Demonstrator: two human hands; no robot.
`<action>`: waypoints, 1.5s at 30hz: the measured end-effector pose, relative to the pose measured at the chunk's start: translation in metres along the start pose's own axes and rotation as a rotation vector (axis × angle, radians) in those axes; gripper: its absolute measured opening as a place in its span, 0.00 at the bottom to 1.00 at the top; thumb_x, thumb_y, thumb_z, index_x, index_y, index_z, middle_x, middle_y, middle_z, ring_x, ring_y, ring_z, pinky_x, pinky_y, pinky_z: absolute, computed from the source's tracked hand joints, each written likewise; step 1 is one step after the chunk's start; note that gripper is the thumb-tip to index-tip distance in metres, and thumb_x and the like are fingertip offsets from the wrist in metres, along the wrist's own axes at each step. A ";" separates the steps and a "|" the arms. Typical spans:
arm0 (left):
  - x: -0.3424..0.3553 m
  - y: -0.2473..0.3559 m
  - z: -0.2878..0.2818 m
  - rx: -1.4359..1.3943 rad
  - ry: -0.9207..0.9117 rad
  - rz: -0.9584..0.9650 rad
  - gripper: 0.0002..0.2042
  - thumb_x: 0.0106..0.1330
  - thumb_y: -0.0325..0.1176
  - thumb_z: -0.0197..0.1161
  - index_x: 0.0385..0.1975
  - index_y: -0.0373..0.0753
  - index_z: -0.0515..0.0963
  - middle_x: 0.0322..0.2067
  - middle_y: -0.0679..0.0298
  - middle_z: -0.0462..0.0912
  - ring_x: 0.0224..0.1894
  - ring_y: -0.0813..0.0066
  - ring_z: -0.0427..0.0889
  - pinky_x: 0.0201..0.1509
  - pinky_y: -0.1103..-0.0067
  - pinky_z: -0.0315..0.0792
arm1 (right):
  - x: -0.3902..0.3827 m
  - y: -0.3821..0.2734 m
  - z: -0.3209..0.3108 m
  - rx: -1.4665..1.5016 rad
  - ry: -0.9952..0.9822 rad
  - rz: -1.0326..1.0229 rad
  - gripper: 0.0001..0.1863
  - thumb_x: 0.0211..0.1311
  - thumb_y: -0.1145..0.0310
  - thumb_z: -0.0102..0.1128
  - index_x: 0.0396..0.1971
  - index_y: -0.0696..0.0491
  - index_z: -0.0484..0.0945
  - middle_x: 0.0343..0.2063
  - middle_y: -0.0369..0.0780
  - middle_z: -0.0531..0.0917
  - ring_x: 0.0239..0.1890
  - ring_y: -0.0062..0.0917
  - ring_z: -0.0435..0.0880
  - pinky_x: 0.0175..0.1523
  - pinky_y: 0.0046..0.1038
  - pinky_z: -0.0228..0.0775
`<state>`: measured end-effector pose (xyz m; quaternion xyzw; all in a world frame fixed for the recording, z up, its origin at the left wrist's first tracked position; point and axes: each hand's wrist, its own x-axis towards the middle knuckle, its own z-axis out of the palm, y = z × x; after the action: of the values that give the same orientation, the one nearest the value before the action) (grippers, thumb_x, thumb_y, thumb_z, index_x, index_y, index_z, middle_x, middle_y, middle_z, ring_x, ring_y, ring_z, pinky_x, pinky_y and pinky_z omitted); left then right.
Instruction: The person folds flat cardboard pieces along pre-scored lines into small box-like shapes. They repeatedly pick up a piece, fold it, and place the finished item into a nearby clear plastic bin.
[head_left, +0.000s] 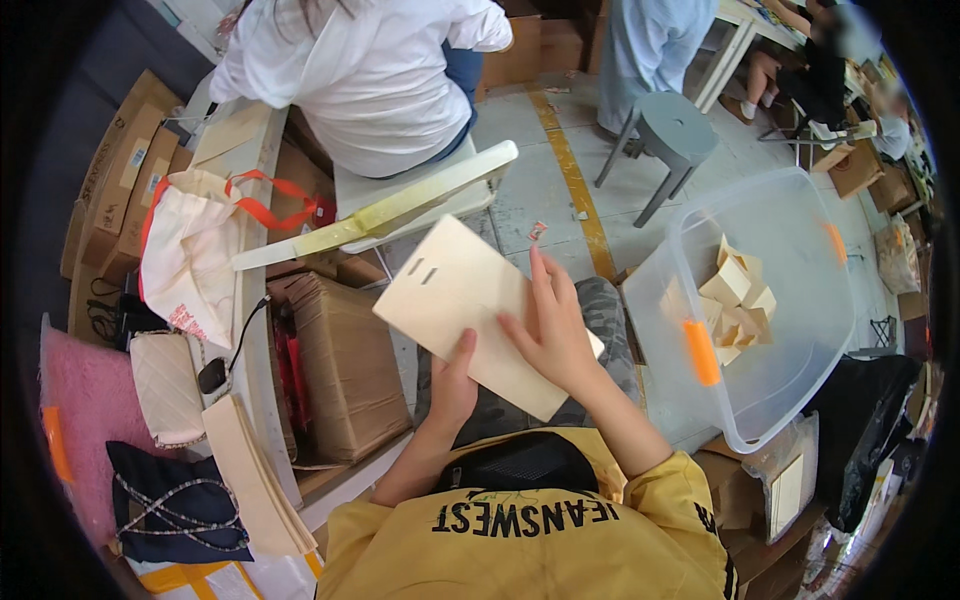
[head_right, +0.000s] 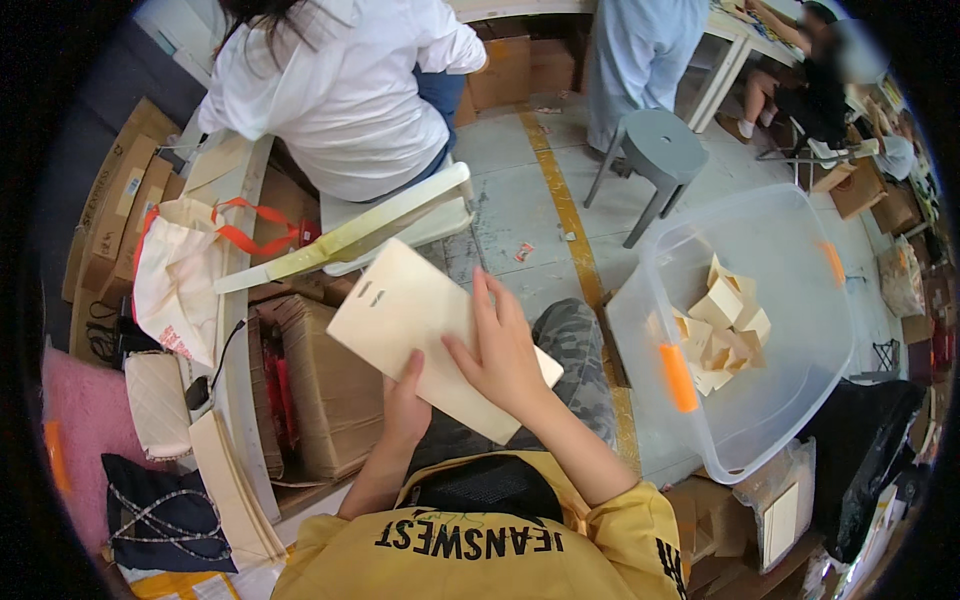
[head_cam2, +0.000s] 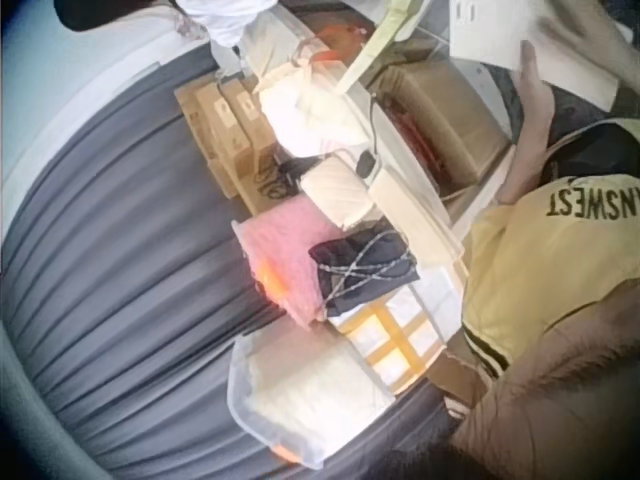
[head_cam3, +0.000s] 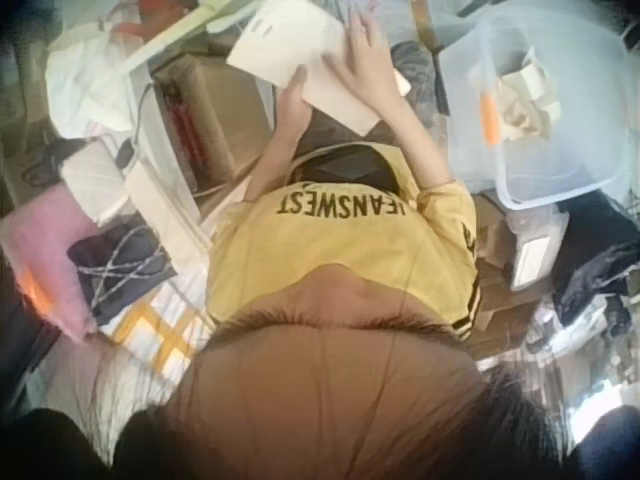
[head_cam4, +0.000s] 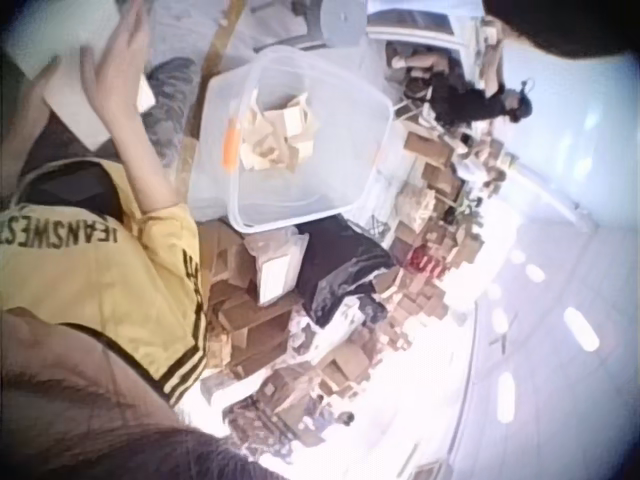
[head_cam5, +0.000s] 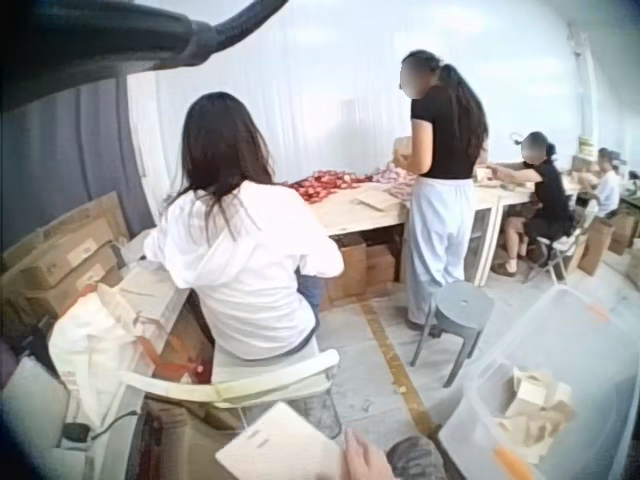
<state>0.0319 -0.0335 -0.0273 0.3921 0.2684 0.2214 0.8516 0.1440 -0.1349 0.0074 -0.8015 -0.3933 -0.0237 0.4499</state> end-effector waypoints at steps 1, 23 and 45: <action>0.001 0.003 -0.010 -0.039 0.021 0.038 0.21 0.64 0.30 0.54 0.55 0.33 0.61 0.51 0.60 0.69 0.53 0.72 0.69 0.56 0.77 0.64 | -0.005 -0.004 -0.003 -0.026 -0.103 -0.006 0.41 0.50 0.62 0.62 0.59 0.66 0.52 0.52 0.55 0.65 0.52 0.47 0.67 0.56 0.35 0.61; -0.005 0.000 -0.045 1.301 0.471 1.120 0.20 0.55 0.25 0.61 0.48 0.30 0.68 0.47 0.55 0.72 0.57 0.57 0.63 0.59 0.71 0.60 | -0.034 0.022 0.056 -0.482 -0.060 -0.580 0.20 0.53 0.66 0.57 0.46 0.60 0.72 0.38 0.46 0.80 0.33 0.32 0.84 0.30 0.23 0.77; 0.010 0.007 -0.087 1.736 -0.440 0.720 0.27 0.53 0.53 0.57 0.44 0.35 0.69 0.43 0.53 0.68 0.48 0.52 0.63 0.53 0.58 0.55 | -0.002 0.035 0.039 -0.044 -0.337 0.118 0.21 0.50 0.61 0.61 0.42 0.58 0.74 0.35 0.46 0.79 0.34 0.42 0.79 0.39 0.33 0.71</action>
<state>-0.0164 0.0249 -0.0723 0.9767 0.0368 0.1151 0.1775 0.1531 -0.1180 -0.0413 -0.8255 -0.4147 0.1290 0.3605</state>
